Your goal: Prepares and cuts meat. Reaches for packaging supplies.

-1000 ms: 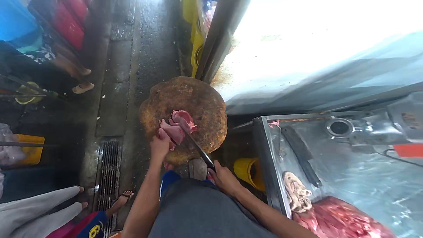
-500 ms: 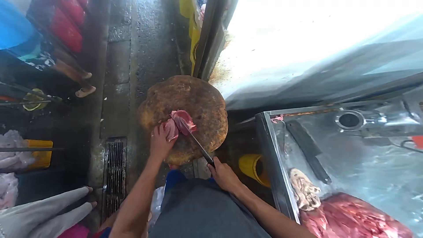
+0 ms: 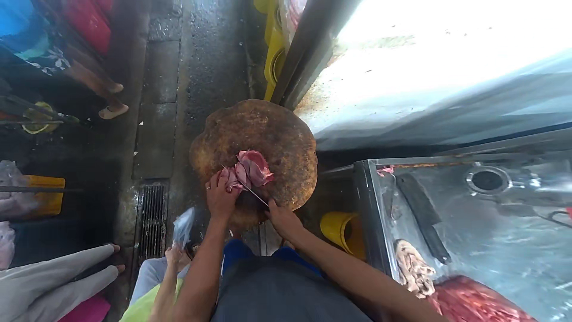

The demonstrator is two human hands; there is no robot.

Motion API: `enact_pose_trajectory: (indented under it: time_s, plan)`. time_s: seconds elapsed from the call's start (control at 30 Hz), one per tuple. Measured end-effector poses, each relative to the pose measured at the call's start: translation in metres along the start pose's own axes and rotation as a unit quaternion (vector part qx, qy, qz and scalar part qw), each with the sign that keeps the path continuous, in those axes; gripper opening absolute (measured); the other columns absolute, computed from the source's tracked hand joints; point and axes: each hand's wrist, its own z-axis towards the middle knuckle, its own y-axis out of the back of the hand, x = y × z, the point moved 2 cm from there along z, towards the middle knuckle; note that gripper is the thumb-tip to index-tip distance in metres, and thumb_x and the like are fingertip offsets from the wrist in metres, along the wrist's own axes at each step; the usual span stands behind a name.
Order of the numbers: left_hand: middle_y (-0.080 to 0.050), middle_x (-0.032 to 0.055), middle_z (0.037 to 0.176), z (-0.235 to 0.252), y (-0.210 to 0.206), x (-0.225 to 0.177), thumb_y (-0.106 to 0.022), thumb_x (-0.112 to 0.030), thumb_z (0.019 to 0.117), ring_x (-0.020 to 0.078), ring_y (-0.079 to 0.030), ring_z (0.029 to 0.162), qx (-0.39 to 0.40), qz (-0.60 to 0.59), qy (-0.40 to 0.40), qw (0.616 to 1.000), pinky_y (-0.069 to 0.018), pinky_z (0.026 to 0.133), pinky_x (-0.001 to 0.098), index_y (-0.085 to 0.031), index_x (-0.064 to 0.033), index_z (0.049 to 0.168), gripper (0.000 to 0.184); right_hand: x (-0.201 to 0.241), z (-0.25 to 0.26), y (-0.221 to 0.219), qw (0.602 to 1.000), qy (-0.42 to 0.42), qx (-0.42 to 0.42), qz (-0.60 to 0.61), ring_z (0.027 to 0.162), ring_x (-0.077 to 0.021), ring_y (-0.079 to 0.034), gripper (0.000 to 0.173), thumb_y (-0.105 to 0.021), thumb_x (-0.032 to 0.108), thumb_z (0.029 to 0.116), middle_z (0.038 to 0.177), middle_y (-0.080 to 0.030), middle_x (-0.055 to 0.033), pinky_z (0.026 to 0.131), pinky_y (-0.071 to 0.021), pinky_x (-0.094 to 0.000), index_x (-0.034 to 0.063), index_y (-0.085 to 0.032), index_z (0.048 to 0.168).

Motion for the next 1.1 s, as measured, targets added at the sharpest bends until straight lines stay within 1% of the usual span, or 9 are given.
enact_pose_trajectory:
  time_s: [0.07, 0.17, 0.3, 0.37, 0.53, 0.63, 0.73, 0.93, 1.1]
  plan:
    - [-0.061, 0.016, 0.138, 0.004, 0.003, 0.003, -0.068, -0.045, 0.0891, 0.0356, -0.058, 0.125, 0.009, -0.006, 0.0, 1.0, -0.048, 0.106, 0.0512, -0.071, -0.0104, 0.119, 0.045, -0.023, -0.02, -0.005, 1.0, -0.011, 0.022, -0.001, 0.107, -0.0433, -0.07, 0.049, -0.039, 0.043, 0.1111, 0.114, -0.069, -0.0243, 0.087, -0.0578, -0.0597, 0.0082, -0.041, 0.145]
    - [-0.054, 0.016, 0.146, 0.0, 0.005, 0.012, -0.067, -0.044, 0.0905, 0.0352, -0.053, 0.132, 0.056, -0.014, -0.006, 0.998, -0.0458, 0.109, 0.0499, -0.07, -0.0124, 0.12, 0.044, -0.027, -0.036, 0.012, 0.999, 0.014, 0.036, -0.007, 0.106, -0.0427, -0.07, 0.048, -0.039, 0.044, 0.111, 0.113, -0.068, -0.0244, 0.087, -0.0577, -0.0587, 0.0067, -0.044, 0.142]
    - [-0.052, 0.0216, 0.148, -0.02, 0.011, 0.014, -0.071, -0.046, 0.0879, 0.0402, -0.054, 0.132, -0.006, -0.013, -0.021, 1.0, -0.047, 0.107, 0.0536, -0.072, -0.0127, 0.12, 0.047, -0.017, -0.051, 0.04, 0.999, 0.031, 0.02, -0.007, 0.105, -0.0405, -0.07, 0.048, -0.039, 0.045, 0.1108, 0.112, -0.068, -0.0221, 0.087, -0.0576, -0.0571, 0.007, -0.046, 0.139]
    - [-0.055, 0.0207, 0.145, -0.023, 0.009, 0.012, -0.072, -0.044, 0.0865, 0.0395, -0.055, 0.13, -0.032, -0.005, -0.02, 0.999, -0.0474, 0.106, 0.0526, -0.073, -0.0138, 0.118, 0.044, -0.01, -0.051, 0.042, 0.999, 0.033, 0.033, -0.019, 0.103, -0.0407, -0.071, 0.046, -0.039, 0.044, 0.1109, 0.108, -0.068, -0.0218, 0.086, -0.0579, -0.0568, 0.0074, -0.047, 0.137]
    - [-0.059, 0.0172, 0.142, -0.014, -0.002, 0.023, -0.075, -0.039, 0.0841, 0.0359, -0.059, 0.125, -0.014, -0.029, -0.03, 0.999, -0.0511, 0.102, 0.0491, -0.073, -0.0103, 0.113, 0.041, 0.021, -0.025, 0.032, 0.997, 0.022, 0.061, -0.037, 0.103, -0.0417, -0.071, 0.046, -0.038, 0.042, 0.1115, 0.107, -0.069, -0.0223, 0.085, -0.0578, -0.0579, 0.0072, -0.044, 0.14]
    - [-0.062, 0.0195, 0.137, -0.002, -0.002, 0.026, -0.08, -0.032, 0.0785, 0.0364, -0.062, 0.121, -0.026, -0.049, -0.024, 0.998, -0.0524, 0.101, 0.0488, -0.073, -0.0071, 0.108, 0.039, 0.062, 0.007, 0.037, 0.998, 0.042, 0.034, -0.028, 0.104, -0.0427, -0.07, 0.047, -0.038, 0.039, 0.1117, 0.109, -0.069, -0.0232, 0.085, -0.0577, -0.0586, 0.0062, -0.041, 0.144]
    - [-0.062, 0.0184, 0.136, 0.0, -0.004, 0.03, -0.079, -0.034, 0.0802, 0.0347, -0.062, 0.122, -0.027, -0.048, -0.018, 0.998, -0.0523, 0.101, 0.0487, -0.073, -0.0086, 0.104, 0.035, 0.084, 0.032, 0.03, 0.998, 0.047, 0.006, -0.03, 0.105, -0.0432, -0.071, 0.047, -0.039, 0.036, 0.1117, 0.112, -0.069, -0.0238, 0.086, -0.058, -0.059, 0.0057, -0.038, 0.148]
    - [-0.061, 0.0146, 0.135, 0.001, 0.0, 0.021, -0.072, -0.029, 0.087, 0.0315, -0.061, 0.122, -0.024, -0.046, 0.037, 0.998, -0.0528, 0.1, 0.0483, -0.071, -0.0083, 0.104, 0.027, -0.007, -0.014, -0.01, 0.999, -0.008, 0.025, -0.027, 0.104, -0.0438, -0.071, 0.048, -0.041, 0.043, 0.1105, 0.11, -0.07, -0.0238, 0.084, -0.058, -0.0608, 0.0091, -0.042, 0.145]
    - [-0.058, 0.0156, 0.14, -0.008, 0.011, 0.036, -0.073, -0.026, 0.0884, 0.0294, -0.058, 0.127, 0.017, -0.112, 0.014, 0.993, -0.0514, 0.105, 0.0471, -0.071, -0.0083, 0.109, 0.028, -0.022, -0.035, 0.023, 0.998, 0.043, 0.047, -0.027, 0.104, -0.0417, -0.07, 0.048, -0.044, 0.044, 0.1095, 0.109, -0.069, -0.0229, 0.088, -0.0575, -0.0587, 0.0065, -0.048, 0.139]
